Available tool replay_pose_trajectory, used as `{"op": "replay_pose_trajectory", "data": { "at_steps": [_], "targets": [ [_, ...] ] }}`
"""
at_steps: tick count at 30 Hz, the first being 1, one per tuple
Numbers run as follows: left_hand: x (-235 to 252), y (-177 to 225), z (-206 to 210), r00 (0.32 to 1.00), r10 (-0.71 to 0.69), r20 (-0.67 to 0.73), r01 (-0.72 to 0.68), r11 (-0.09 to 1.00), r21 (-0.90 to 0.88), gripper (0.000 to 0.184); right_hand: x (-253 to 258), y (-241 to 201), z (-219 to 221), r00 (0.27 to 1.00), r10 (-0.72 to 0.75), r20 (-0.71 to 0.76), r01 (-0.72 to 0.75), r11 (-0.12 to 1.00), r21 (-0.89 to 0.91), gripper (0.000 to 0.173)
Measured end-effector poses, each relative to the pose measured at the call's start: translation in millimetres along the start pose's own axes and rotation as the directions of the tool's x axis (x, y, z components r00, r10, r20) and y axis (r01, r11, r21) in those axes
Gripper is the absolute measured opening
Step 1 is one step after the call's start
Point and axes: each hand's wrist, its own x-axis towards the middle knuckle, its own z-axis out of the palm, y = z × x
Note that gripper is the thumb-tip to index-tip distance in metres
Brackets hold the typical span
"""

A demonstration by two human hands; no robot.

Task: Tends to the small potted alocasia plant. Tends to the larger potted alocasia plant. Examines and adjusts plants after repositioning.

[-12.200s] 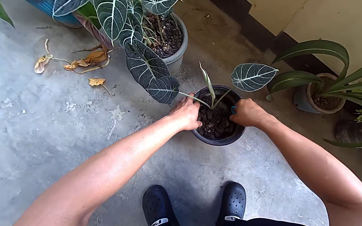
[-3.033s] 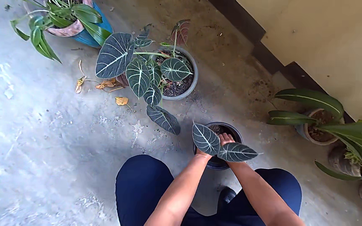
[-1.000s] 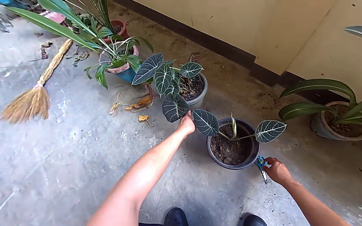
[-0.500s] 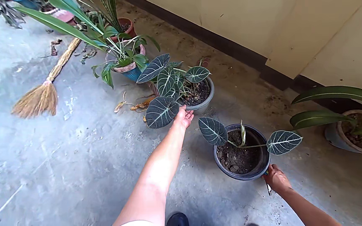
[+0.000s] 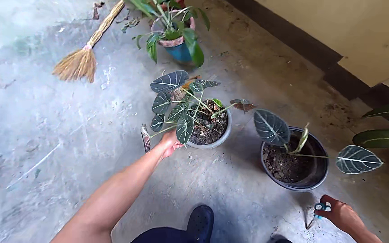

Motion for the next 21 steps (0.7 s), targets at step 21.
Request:
{"op": "replay_pose_trajectory", "data": {
  "at_steps": [21],
  "targets": [
    [-41,-86,-47,0.995,0.096,-0.012,-0.092,0.9,-0.425,0.044,-104,-362,-66,0.027,-0.984,-0.177,0.778,0.132,-0.615,0.024]
  ]
}}
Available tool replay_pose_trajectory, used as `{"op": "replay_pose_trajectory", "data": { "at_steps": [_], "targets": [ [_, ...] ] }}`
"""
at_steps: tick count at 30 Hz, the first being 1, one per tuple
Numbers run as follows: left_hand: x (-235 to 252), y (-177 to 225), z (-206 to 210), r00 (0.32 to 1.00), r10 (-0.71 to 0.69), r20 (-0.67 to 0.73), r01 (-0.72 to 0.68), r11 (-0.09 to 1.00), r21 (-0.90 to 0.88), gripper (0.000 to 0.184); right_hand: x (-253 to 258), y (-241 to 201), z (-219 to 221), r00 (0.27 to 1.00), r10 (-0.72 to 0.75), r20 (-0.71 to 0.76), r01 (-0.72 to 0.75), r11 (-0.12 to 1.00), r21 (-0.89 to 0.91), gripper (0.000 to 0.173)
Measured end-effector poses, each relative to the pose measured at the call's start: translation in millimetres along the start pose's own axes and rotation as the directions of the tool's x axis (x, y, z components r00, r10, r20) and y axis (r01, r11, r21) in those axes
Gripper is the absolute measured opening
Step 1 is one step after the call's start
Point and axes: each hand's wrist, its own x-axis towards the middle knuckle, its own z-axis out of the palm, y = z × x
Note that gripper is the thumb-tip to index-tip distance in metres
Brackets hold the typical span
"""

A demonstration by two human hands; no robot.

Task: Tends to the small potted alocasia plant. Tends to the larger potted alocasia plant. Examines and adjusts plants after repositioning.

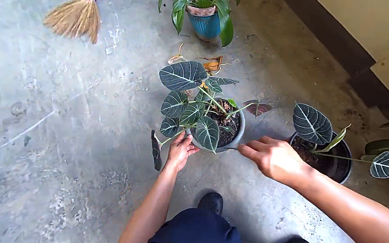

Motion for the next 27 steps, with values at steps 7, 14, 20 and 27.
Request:
{"op": "replay_pose_trajectory", "data": {
  "at_steps": [7,14,20,27],
  "targets": [
    [5,-12,-5,0.998,0.026,0.062,-0.02,0.996,-0.084,0.043,44,-6,57,0.982,0.009,0.191,0.0,0.999,-0.047,0.019],
    [2,-9,1,0.977,0.211,-0.007,-0.203,0.951,0.235,0.051,34,-20,106,0.986,0.158,-0.05,-0.158,0.987,0.002,0.012],
    [2,8,-4,0.834,0.485,0.262,-0.377,0.154,0.913,0.043,29,-18,99,0.923,0.314,-0.22,-0.317,0.948,0.025,0.02],
    [-7,10,21,0.831,0.458,0.315,-0.364,0.02,0.931,0.058,46,-19,95,0.973,0.218,0.073,-0.217,0.976,-0.01,0.012]
  ]
}}
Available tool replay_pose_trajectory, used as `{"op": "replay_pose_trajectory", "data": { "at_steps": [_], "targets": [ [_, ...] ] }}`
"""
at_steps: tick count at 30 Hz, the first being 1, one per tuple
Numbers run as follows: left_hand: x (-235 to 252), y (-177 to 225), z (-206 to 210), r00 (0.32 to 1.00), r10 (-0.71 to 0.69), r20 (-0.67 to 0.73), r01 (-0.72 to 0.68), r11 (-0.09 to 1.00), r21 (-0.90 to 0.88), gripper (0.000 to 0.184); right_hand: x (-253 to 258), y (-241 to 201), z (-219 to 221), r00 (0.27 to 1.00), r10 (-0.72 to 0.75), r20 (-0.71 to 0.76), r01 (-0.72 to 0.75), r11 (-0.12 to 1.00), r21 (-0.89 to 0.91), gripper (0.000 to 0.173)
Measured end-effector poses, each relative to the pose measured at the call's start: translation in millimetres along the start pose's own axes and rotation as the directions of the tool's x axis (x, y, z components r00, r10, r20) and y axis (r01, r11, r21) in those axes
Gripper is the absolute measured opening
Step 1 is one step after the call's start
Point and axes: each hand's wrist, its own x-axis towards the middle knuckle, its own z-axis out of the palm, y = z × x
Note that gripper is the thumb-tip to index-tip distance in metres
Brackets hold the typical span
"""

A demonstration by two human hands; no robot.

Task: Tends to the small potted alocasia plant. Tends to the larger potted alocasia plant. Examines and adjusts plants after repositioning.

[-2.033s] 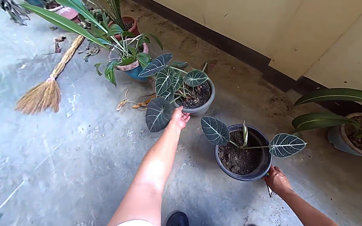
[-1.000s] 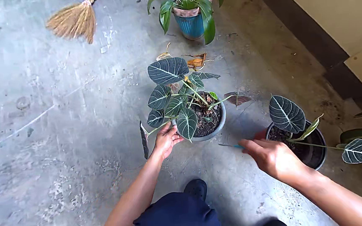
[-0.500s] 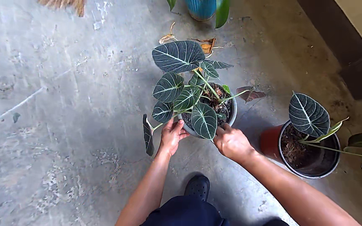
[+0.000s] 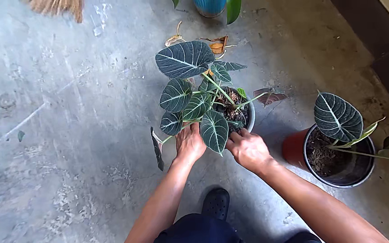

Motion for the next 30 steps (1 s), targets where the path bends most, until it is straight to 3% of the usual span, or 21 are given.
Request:
{"op": "replay_pose_trajectory", "data": {
  "at_steps": [2,5,8,12,16,18,22,24,27,28,30],
  "targets": [
    [0,-5,9,0.994,0.016,-0.111,-0.027,0.995,-0.092,0.054,-8,5,20,0.986,0.001,-0.164,0.0,1.0,0.006,0.014],
    [-4,-17,23,0.976,-0.148,-0.158,0.071,0.908,-0.412,0.05,-19,5,20,0.945,0.126,-0.302,-0.113,0.992,0.059,0.019],
    [-9,-26,30,0.948,-0.313,-0.057,0.186,0.689,-0.701,0.04,-13,-17,3,0.952,0.13,-0.277,-0.101,0.988,0.115,0.014],
    [-9,-23,27,0.918,-0.394,0.045,0.237,0.454,-0.859,0.031,14,-46,24,0.974,0.117,-0.194,-0.088,0.984,0.152,0.014],
    [-14,-12,28,0.907,-0.379,0.183,0.308,0.302,-0.902,0.052,14,-43,29,0.937,0.19,-0.295,-0.151,0.977,0.148,0.011],
    [-12,-11,30,0.918,-0.357,0.172,0.292,0.316,-0.903,0.05,3,-35,11,0.938,0.196,-0.286,-0.151,0.973,0.173,0.01],
    [4,-30,22,0.948,-0.272,0.169,0.275,0.422,-0.864,0.047,-30,-2,-55,0.941,0.337,-0.039,-0.313,0.906,0.286,0.013],
    [18,-39,7,0.954,-0.225,0.196,0.283,0.472,-0.835,0.043,-41,20,-79,0.896,0.441,-0.062,-0.404,0.864,0.3,0.014],
    [28,-47,4,0.932,-0.247,0.266,0.352,0.436,-0.828,0.04,-38,33,-87,0.824,0.55,-0.137,-0.504,0.822,0.266,0.011],
    [29,-51,12,0.917,-0.283,0.281,0.381,0.411,-0.828,0.042,-31,32,-86,0.816,0.561,-0.138,-0.518,0.816,0.257,0.01],
    [20,-44,18,0.919,-0.322,0.229,0.365,0.471,-0.803,0.055,-12,25,-80,0.815,0.573,-0.087,-0.546,0.809,0.219,0.009]
  ]
}}
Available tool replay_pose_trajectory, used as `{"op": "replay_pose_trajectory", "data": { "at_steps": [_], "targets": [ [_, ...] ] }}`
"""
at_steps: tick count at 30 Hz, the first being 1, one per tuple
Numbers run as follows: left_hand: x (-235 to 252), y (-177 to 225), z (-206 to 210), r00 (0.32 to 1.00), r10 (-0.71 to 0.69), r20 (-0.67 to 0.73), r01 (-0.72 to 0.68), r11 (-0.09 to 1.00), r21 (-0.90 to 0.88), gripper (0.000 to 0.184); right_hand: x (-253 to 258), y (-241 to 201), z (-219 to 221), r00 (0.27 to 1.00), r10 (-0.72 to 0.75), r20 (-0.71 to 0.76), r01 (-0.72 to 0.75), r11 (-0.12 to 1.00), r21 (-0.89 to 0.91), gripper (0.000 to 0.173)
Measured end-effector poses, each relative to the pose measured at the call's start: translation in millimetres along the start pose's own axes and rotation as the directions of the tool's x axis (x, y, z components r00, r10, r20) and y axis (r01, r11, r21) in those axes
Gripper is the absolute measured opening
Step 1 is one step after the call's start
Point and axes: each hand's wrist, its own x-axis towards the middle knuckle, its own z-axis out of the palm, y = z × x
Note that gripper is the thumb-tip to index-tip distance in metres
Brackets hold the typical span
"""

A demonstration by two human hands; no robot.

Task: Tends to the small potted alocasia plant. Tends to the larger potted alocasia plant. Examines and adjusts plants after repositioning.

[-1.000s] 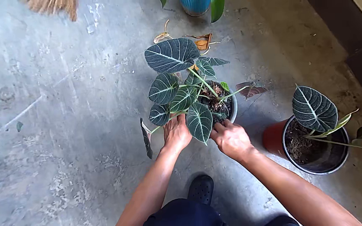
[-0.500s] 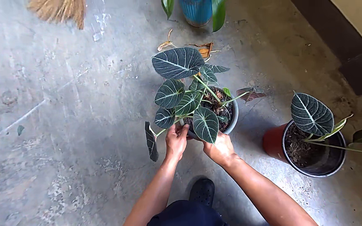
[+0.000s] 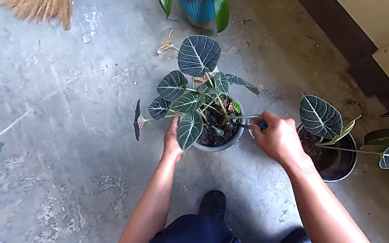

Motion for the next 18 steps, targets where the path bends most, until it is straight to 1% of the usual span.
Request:
{"op": "replay_pose_trajectory", "data": {
  "at_steps": [2,4,5,6,8,9,10,11,12,13,14,16,18],
  "targets": [
    [-16,0,9,0.996,0.062,-0.064,-0.06,0.998,0.035,0.062,14,-14,18,0.992,0.061,0.107,-0.051,0.994,-0.094,0.011],
    [-22,-2,13,0.995,0.07,-0.069,-0.071,0.997,-0.004,0.062,24,-22,41,0.976,0.12,0.182,-0.093,0.985,-0.148,0.015],
    [-21,-4,13,0.996,0.057,-0.063,-0.059,0.998,-0.03,0.06,24,-20,53,0.978,0.118,0.17,-0.093,0.985,-0.145,0.017],
    [-17,-7,13,0.998,0.035,-0.059,-0.038,0.998,-0.051,0.057,22,-14,64,0.988,0.091,0.122,-0.078,0.992,-0.104,0.016],
    [-11,-13,13,0.994,0.053,-0.095,-0.055,0.998,-0.017,0.052,16,11,77,0.999,0.035,-0.014,-0.033,0.997,0.075,0.014],
    [-11,-15,14,0.992,0.069,-0.105,-0.069,0.998,0.0,0.051,12,23,76,0.998,0.05,-0.047,-0.041,0.983,0.179,0.014],
    [-11,-14,14,0.992,0.07,-0.102,-0.07,0.998,-0.001,0.052,8,32,71,0.995,0.082,-0.062,-0.064,0.968,0.241,0.013],
    [-12,-9,15,0.994,0.066,-0.09,-0.068,0.998,-0.013,0.054,4,34,66,0.992,0.089,-0.093,-0.063,0.966,0.252,0.012],
    [-15,-4,15,0.994,0.074,-0.075,-0.075,0.997,-0.004,0.06,0,31,63,0.989,0.063,-0.133,-0.033,0.976,0.215,0.01],
    [-19,0,16,0.994,0.076,-0.075,-0.075,0.997,0.012,0.064,-2,23,62,0.987,0.02,-0.16,0.003,0.99,0.143,0.008],
    [-19,0,17,0.995,0.068,-0.077,-0.066,0.998,0.021,0.065,-2,15,65,0.988,-0.003,-0.154,0.014,0.997,0.07,0.007],
    [-16,-9,16,0.994,0.057,-0.094,-0.053,0.998,0.044,0.058,0,4,81,0.996,-0.019,-0.09,0.021,1.0,0.022,0.007],
    [-7,-15,16,0.988,0.103,-0.112,-0.095,0.993,0.075,0.053,4,6,80,0.995,-0.078,-0.062,0.083,0.993,0.089,0.007]
  ]
}}
